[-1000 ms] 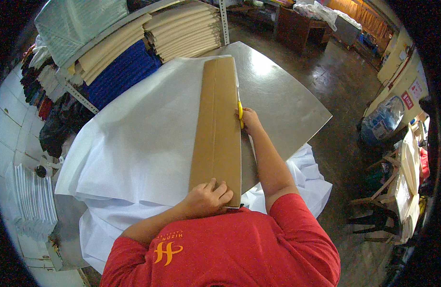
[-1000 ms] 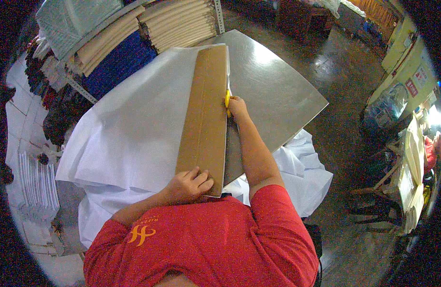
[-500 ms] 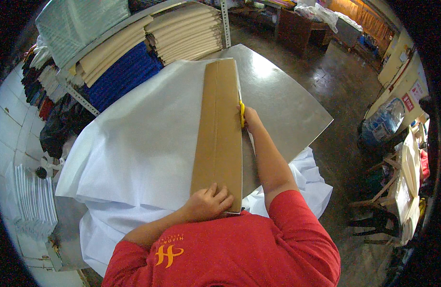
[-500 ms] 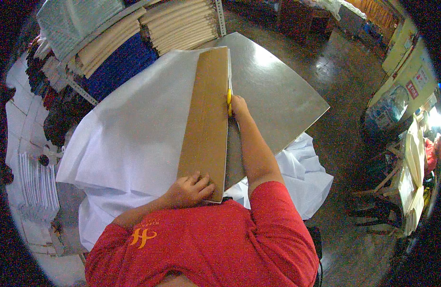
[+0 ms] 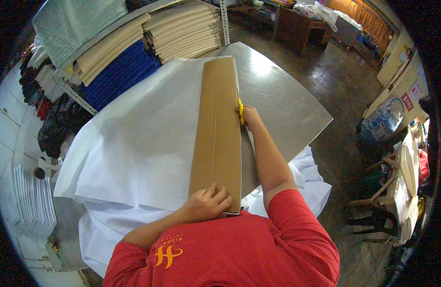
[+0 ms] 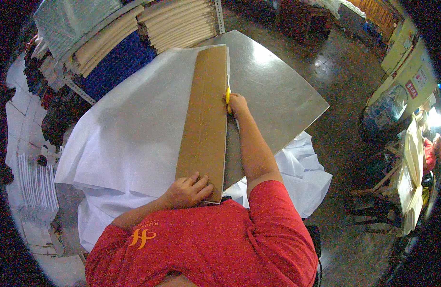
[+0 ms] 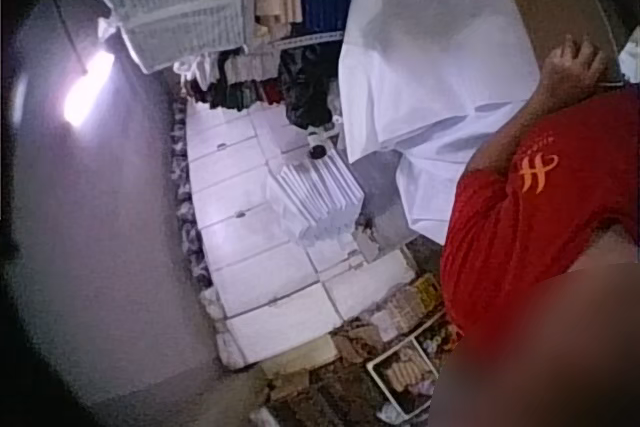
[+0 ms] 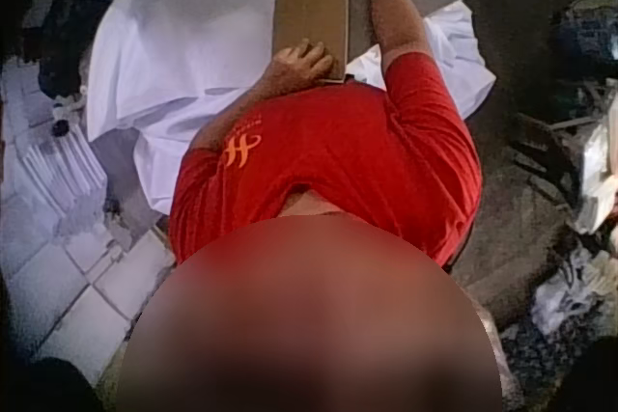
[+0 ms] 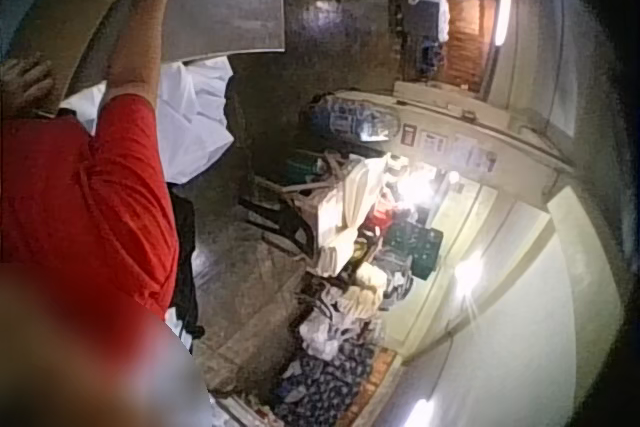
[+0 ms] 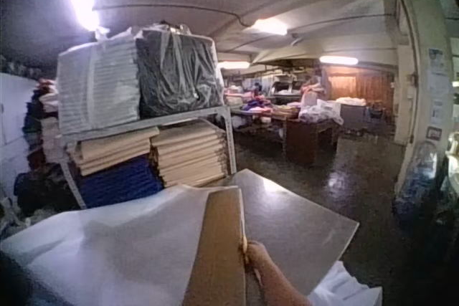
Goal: The person uses yellow-handled scissors to cut a large white sheet of fabric on a metal table. They place a long cardboard template on the fabric, align it, and cut along its edge to produce a straight piece. The person repeats this process with a second template, trimming the fabric and setting the cut pieces aside.
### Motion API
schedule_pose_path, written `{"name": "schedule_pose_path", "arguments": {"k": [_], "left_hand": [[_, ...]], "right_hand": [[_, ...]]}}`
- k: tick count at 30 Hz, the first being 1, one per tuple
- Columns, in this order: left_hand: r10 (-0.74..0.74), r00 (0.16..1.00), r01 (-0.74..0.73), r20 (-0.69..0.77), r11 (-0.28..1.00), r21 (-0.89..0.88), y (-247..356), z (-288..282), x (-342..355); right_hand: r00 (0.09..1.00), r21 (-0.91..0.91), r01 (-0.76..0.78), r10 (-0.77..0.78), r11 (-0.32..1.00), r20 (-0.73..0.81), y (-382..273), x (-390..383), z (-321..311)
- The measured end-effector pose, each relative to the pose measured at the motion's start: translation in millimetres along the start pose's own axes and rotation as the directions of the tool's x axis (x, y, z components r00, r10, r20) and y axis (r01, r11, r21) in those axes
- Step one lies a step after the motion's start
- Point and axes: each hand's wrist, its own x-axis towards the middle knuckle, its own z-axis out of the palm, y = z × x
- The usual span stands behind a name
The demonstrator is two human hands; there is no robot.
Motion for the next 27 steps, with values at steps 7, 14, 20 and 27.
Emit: {"name": "schedule_pose_path", "arguments": {"k": [7,14,20,27], "left_hand": [[0.028,0.999,-0.028,-0.030,0.999,0.022,-2,0,2],[0.042,0.997,-0.041,-0.067,0.999,0.024,-2,1,3],[0.054,0.996,-0.051,-0.075,0.998,0.035,-2,2,3],[0.064,0.995,-0.060,-0.079,0.997,0.052,-2,2,3]], "right_hand": [[0.999,-0.013,-0.039,0.039,0.999,-0.006,-10,10,-1],[0.999,-0.007,-0.052,0.052,0.999,0.005,-17,18,0],[0.997,-0.085,-0.016,0.010,0.996,-0.074,-16,15,3],[0.998,-0.040,-0.054,0.052,0.998,-0.043,-1,34,-3]]}}
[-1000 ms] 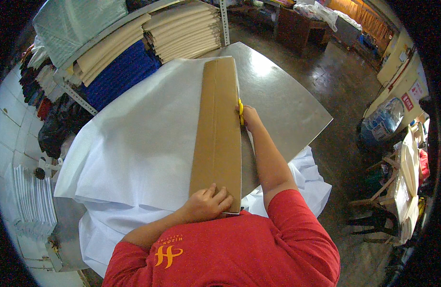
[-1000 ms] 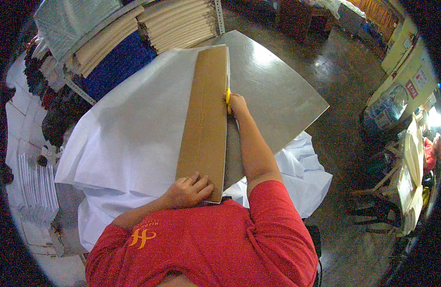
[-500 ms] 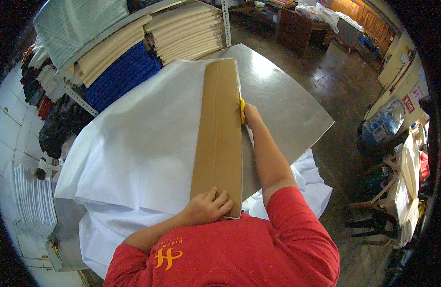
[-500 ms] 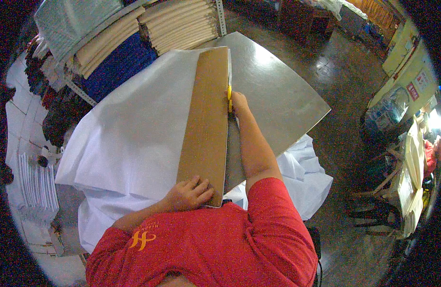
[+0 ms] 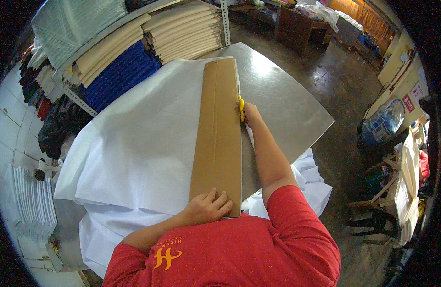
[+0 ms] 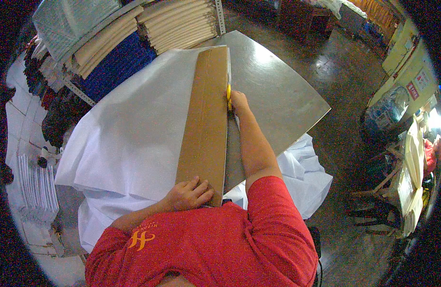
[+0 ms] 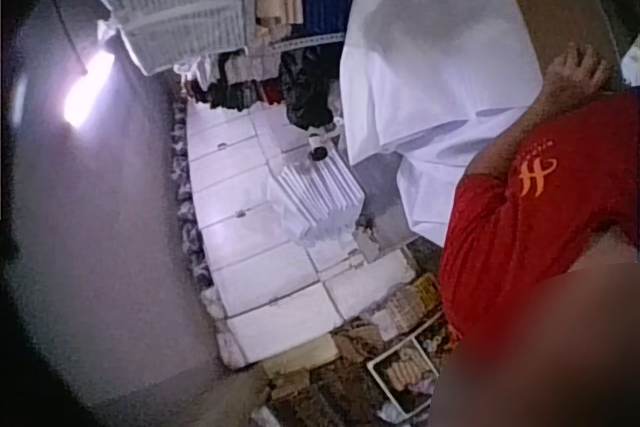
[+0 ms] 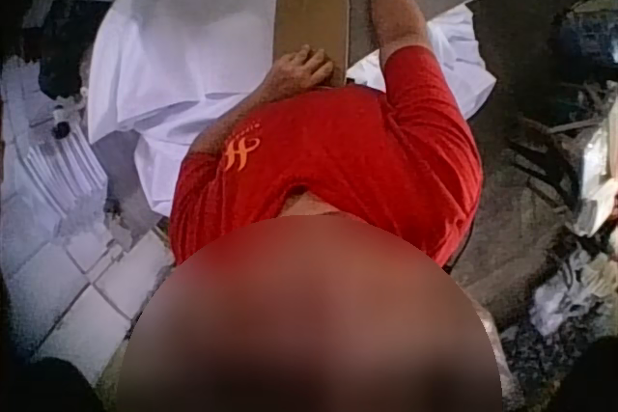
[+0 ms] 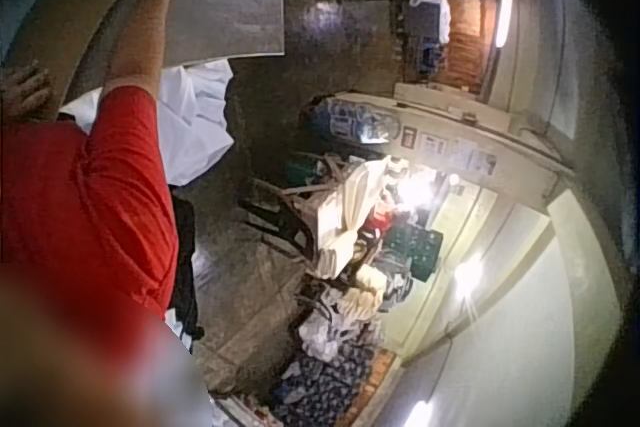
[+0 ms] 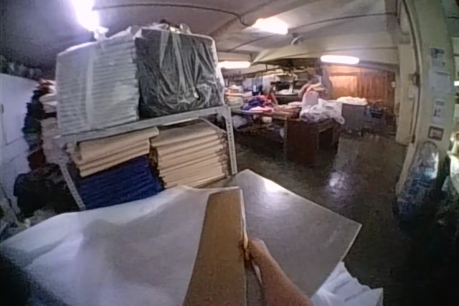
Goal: The person uses yellow-handled scissors to cut a large white sheet of fabric on a metal table. They place a long cardboard template on the fabric, align it, and cut along its edge to produce a straight piece. The person repeats this process with a second template, trimming the fabric and setting the cut pieces aside.
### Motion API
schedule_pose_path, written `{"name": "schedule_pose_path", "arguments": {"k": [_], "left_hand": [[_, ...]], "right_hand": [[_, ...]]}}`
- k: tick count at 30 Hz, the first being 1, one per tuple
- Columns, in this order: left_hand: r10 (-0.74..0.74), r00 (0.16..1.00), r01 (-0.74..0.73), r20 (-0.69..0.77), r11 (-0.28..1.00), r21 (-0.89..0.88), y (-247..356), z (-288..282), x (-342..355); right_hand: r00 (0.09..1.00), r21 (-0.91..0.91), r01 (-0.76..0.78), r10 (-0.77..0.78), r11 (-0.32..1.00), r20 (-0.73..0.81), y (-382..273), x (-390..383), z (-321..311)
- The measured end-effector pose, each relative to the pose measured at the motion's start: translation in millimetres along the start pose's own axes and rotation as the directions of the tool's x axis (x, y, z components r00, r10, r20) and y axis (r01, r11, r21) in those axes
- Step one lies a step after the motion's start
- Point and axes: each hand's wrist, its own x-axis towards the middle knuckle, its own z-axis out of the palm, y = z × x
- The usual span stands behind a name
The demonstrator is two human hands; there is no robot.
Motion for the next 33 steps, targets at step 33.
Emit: {"name": "schedule_pose_path", "arguments": {"k": [33], "left_hand": [[-0.049,0.996,0.050,0.069,0.999,-0.010,2,4,-2]], "right_hand": [[0.952,-0.077,-0.123,0.139,0.989,0.272,-21,-40,-15]]}}
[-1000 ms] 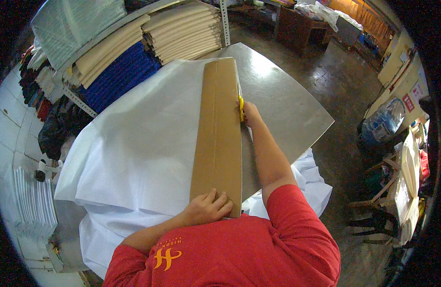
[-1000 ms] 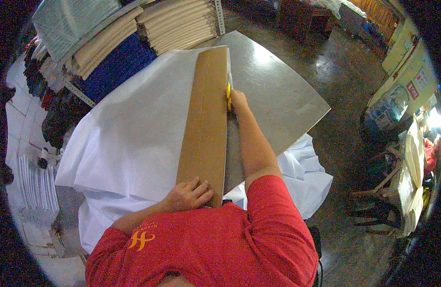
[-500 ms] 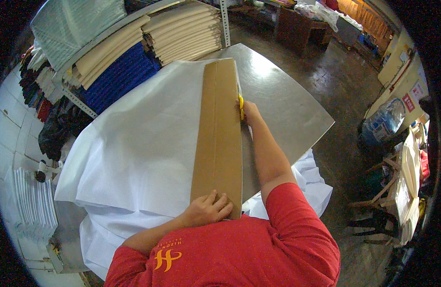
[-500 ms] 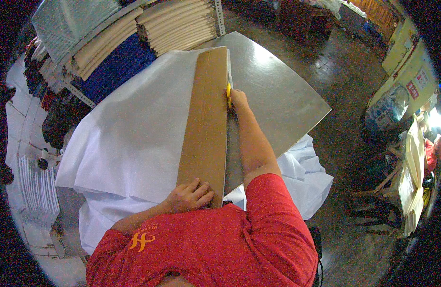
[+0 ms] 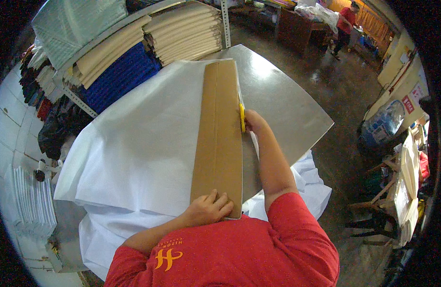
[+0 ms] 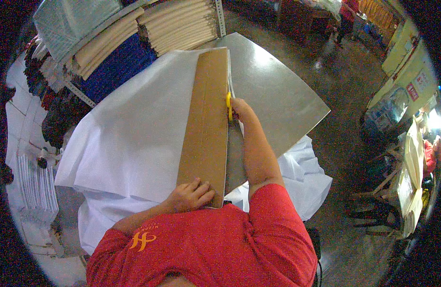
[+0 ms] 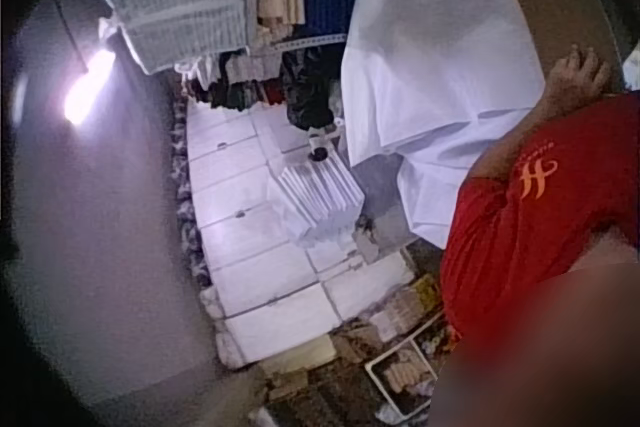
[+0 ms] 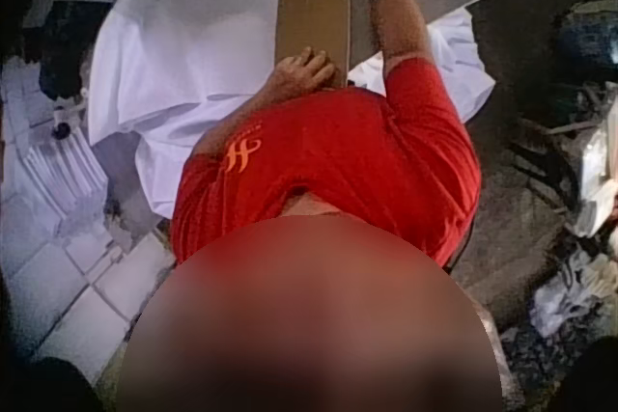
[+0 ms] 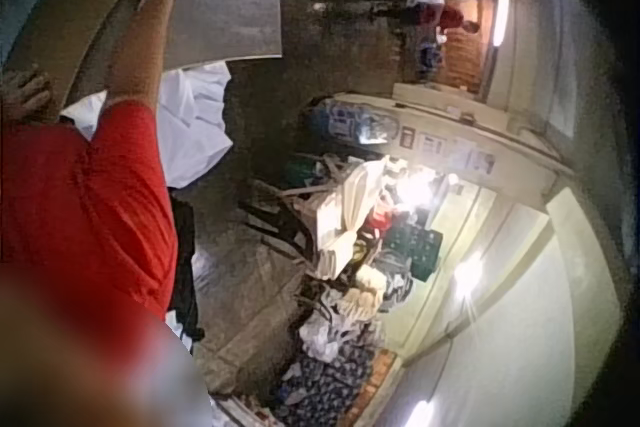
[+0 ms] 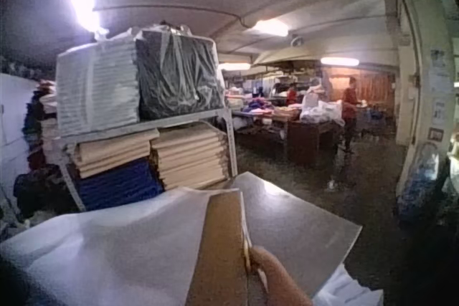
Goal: The person uses yellow-handled scissors to cut a large white sheet of fabric on a metal table. They place a long cardboard template on the fabric, align it, and cut along its edge to produce a straight piece. The person repeats this process with a second template, trimming the fabric and setting the cut pieces aside.
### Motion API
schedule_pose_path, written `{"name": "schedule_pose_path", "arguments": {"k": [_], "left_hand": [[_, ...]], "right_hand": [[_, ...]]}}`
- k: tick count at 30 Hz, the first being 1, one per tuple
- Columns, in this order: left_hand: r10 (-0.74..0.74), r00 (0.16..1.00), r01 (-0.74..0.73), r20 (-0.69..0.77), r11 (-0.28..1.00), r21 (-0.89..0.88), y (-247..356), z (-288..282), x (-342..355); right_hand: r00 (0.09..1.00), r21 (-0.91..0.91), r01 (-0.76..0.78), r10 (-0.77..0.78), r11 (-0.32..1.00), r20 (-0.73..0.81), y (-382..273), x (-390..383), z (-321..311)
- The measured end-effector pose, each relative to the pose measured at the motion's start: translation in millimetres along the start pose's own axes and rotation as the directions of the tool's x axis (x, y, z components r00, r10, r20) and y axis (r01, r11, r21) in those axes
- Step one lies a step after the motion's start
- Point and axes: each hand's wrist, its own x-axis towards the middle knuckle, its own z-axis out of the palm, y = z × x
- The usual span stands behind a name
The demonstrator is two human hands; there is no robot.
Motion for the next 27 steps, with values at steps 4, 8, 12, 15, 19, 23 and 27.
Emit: {"name": "schedule_pose_path", "arguments": {"k": [4,8,12,15,19,23,27], "left_hand": [[-0.082,0.986,0.104,0.148,0.983,-0.148,3,-9,6],[-0.237,0.928,0.328,0.287,0.885,-0.332,-5,-6,7],[-0.709,0.659,0.751,0.250,0.604,-0.268,-34,21,2],[-0.768,0.509,0.860,0.389,0.436,-0.265,-56,47,-6],[-0.801,0.521,0.846,0.295,0.437,-0.307,-63,65,-8],[-0.835,0.410,0.861,0.368,0.220,-0.459,-70,57,-3],[-0.791,0.373,0.606,0.485,-0.189,-0.773,-86,32,-4]], "right_hand": [[0.988,-0.306,0.115,-0.141,0.945,-0.062,27,-62,5],[0.897,-0.545,0.231,-0.393,0.806,-0.202,63,-118,6],[0.888,-0.528,0.236,-0.402,0.816,-0.223,82,-170,-2],[0.949,-0.478,0.169,-0.273,0.862,-0.156,94,-209,5],[0.956,-0.575,0.199,-0.287,0.793,-0.066,117,-240,29],[0.915,-0.590,0.243,-0.384,0.770,-0.124,135,-241,37],[0.924,-0.457,0.237,-0.344,0.857,-0.166,136,-238,24]]}}
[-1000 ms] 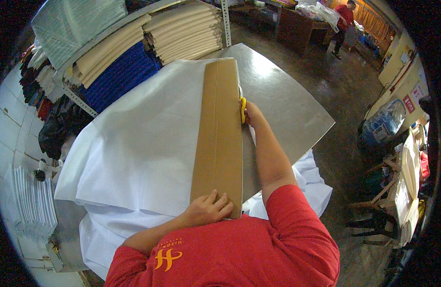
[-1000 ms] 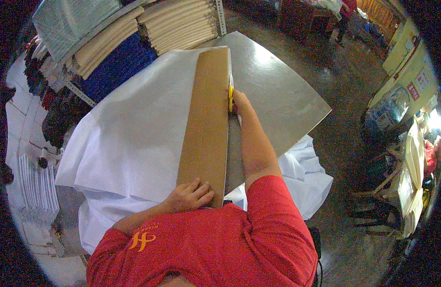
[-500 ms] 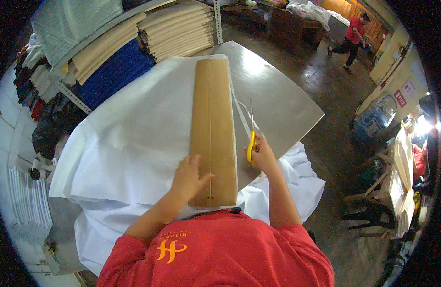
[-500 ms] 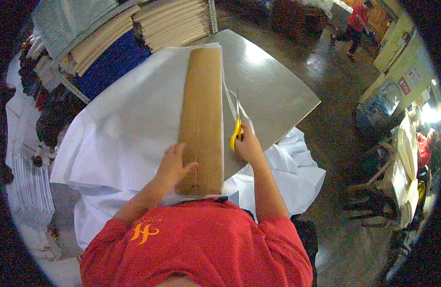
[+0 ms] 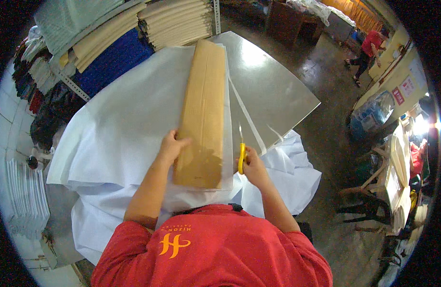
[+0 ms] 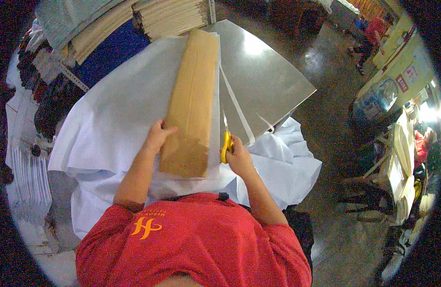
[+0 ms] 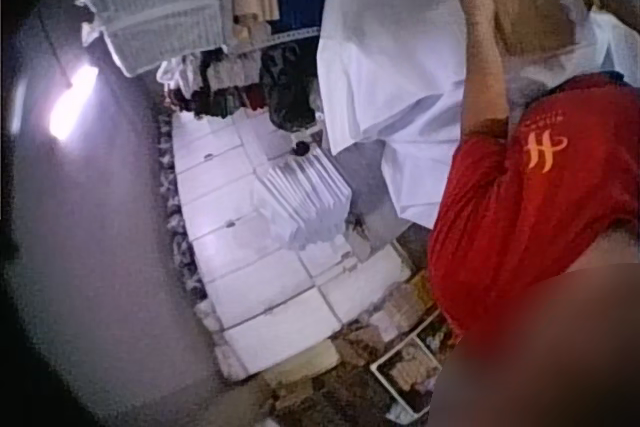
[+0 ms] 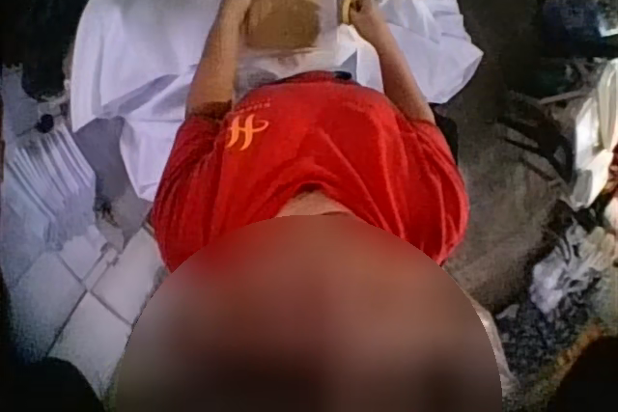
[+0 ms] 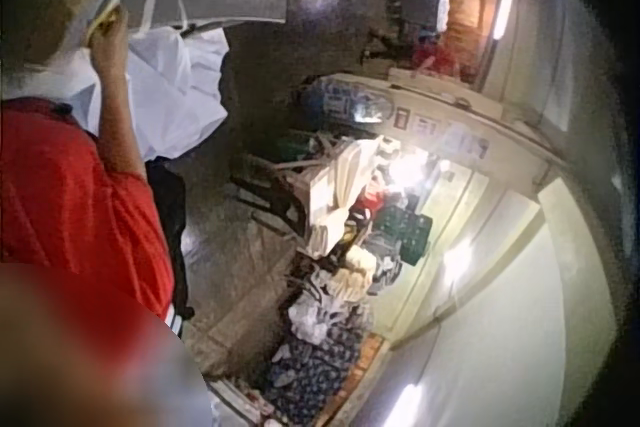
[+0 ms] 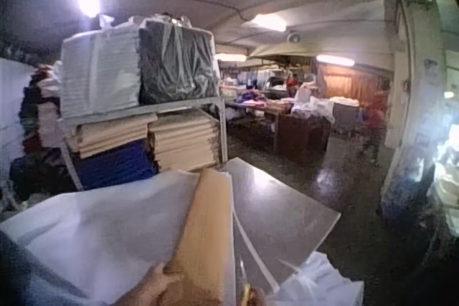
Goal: The person uses yellow-handled scissors to cut a large white sheet of fabric on a metal table. They place a long cardboard template on the fabric, align it, and cut along its edge to produce a straight piece. The person repeats this process with a second template, trimming the fabric and setting the cut pieces aside.
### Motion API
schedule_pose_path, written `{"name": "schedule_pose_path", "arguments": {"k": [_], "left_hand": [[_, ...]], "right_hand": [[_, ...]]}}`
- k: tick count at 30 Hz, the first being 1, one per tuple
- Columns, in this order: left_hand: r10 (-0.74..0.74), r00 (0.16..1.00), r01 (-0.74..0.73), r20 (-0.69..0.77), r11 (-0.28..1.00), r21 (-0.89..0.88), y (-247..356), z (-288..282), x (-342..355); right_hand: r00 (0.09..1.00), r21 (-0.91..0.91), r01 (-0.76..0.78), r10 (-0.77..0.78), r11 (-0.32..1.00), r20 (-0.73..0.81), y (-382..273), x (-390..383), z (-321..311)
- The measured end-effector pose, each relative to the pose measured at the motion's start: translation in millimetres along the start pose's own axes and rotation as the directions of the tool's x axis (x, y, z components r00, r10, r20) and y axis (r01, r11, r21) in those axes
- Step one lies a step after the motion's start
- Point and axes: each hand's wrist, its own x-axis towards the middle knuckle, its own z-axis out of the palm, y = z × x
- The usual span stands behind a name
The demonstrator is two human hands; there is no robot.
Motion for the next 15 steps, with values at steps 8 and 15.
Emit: {"name": "schedule_pose_path", "arguments": {"k": [8,15], "left_hand": [[0.131,0.986,-0.158,-0.099,0.923,-0.350,12,-102,-52],[0.147,0.922,-0.071,-0.358,0.973,0.219,-35,-205,-94]], "right_hand": [[0.991,0.299,-0.121,0.132,0.947,-0.016,-5,-11,-36],[0.996,-0.050,0.084,-0.085,0.995,-0.022,-7,-10,-20]]}}
